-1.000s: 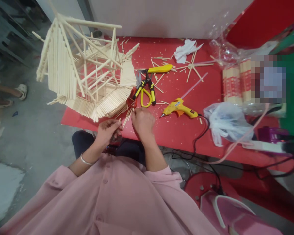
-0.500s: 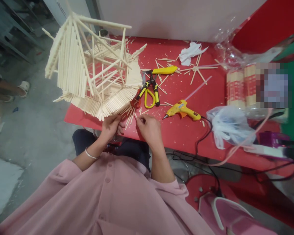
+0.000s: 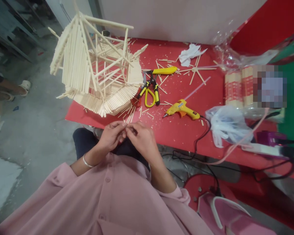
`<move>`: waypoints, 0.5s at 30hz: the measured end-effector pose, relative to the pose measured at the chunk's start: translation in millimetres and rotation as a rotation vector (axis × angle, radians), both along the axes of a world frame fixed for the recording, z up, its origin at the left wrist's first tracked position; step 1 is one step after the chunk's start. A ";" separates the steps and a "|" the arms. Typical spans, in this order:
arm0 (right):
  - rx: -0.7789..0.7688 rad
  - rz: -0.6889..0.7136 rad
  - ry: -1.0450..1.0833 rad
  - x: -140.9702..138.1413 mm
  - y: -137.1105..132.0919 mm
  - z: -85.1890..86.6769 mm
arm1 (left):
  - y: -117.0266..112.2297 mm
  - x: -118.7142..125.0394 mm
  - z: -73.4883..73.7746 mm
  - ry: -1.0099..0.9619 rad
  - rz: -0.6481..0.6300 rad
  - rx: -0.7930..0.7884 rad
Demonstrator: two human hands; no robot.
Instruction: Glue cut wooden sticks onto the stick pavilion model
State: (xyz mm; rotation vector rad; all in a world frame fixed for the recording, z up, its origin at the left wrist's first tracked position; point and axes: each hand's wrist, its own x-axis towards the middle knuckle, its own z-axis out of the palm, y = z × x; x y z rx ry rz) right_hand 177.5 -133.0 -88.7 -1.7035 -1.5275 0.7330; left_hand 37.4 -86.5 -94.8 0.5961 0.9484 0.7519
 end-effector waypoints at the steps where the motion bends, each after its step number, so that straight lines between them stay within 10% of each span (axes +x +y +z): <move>1: 0.016 0.010 0.024 1.8 -1.7 4.0 | -1.9 -1.7 3.9 0.000 -0.010 0.027; 15: 0.283 0.103 0.149 -4.2 19.3 37.6 | -5.9 -28.4 44.5 -0.008 -0.103 0.106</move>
